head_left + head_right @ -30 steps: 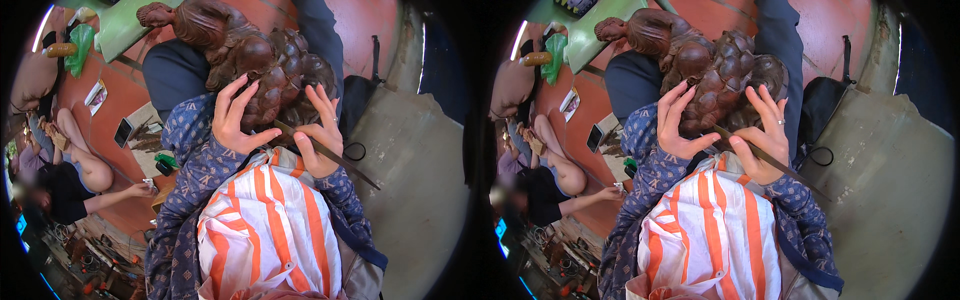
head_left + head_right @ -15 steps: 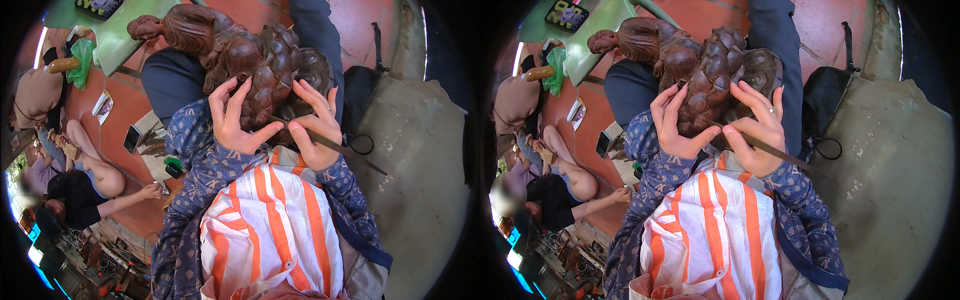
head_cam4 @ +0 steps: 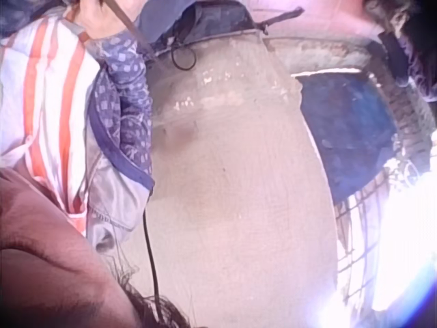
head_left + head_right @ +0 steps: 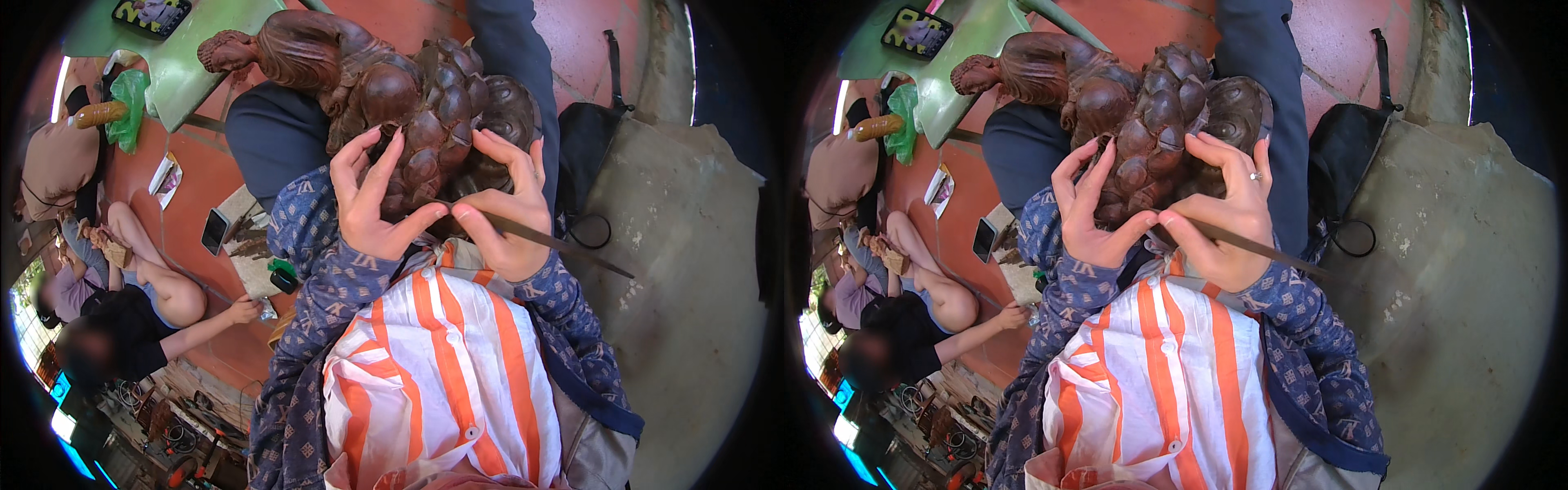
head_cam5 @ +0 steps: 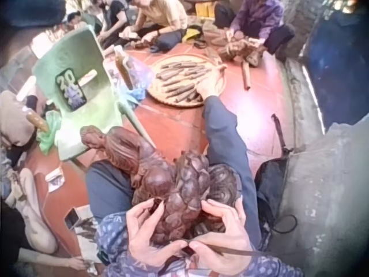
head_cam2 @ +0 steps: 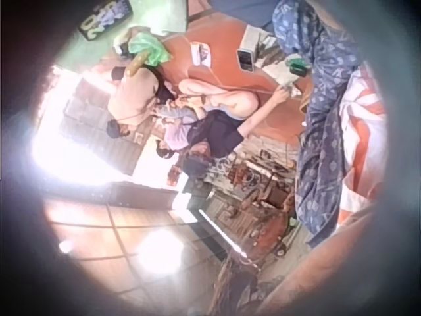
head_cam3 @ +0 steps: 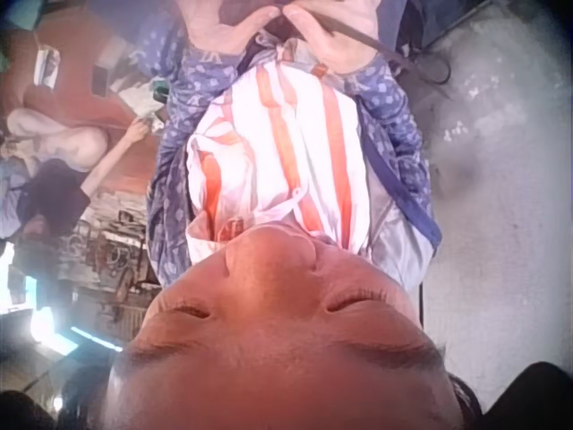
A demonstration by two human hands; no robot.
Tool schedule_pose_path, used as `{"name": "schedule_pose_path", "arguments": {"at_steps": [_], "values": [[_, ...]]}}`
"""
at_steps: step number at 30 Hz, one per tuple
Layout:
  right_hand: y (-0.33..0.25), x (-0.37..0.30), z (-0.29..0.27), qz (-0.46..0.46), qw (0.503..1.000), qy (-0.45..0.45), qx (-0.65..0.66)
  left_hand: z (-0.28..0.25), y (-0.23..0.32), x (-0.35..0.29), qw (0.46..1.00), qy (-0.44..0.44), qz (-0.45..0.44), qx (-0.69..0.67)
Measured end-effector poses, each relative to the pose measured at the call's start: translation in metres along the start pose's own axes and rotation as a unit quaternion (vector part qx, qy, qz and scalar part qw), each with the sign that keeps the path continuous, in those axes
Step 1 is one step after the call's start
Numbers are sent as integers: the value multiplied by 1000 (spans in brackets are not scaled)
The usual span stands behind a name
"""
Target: The person carves a wooden sculpture of a reclining figure using a small carving knife. They hold the sculpture on their lap and carefully shape the surface with precise hand movements.
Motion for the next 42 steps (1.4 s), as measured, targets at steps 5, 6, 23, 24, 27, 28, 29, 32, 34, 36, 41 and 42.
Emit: {"name": "schedule_pose_path", "arguments": {"at_steps": [5, 6, 23, 24, 27, 28, 29, 32, 34, 36, 41, 42], "values": [[12, -1, -1, 17, 999, -24, 21, 2, 7, 2, 1000, 29, 0, 11], [9, -2, -2, 17, 999, -22, 16, 2, 6, 1, 999, 33, -1, -12], [14, 2, -2, 49, 998, -19, 41, 7, 3, 6, 998, 24, -25, -45], [13, 2, -3, 46, 998, -18, 37, 6, 3, 6, 998, 36, -29, -39], [5, 2, -5, 37, 999, -7, 14, 2, -3, 7, 997, -6, -15, -72], [-1, 3, -3, 33, 999, 2, 0, 3, -5, 7, 995, -25, -13, -94], [-4, 3, -2, 29, 999, 11, -15, 5, -8, 7, 994, -24, -22, -106], [9, 4, -3, 61, 997, -5, 37, 6, -1, 8, 997, 15, -34, -73], [13, 3, -3, 67, 997, -9, 42, 7, 0, 7, 998, 13, -31, -45], [8, 2, -5, 59, 998, -16, 35, 8, -1, 7, 998, 1, -25, -57], [4, 4, -2, 63, 998, -3, 22, 7, -6, 7, 996, -6, -31, -88], [9, 4, -2, 75, 996, -7, 43, 7, -5, 7, 996, 5, -36, -80]]}}
Point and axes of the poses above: each hand's wrist, its own x-axis towards the middle knuckle, its own z-axis out of the palm, y = z × x, the point moved 10 cm from there along x, towards the middle knuckle, and after that the axes turned 4 degrees about z, right-handed, at the moved point
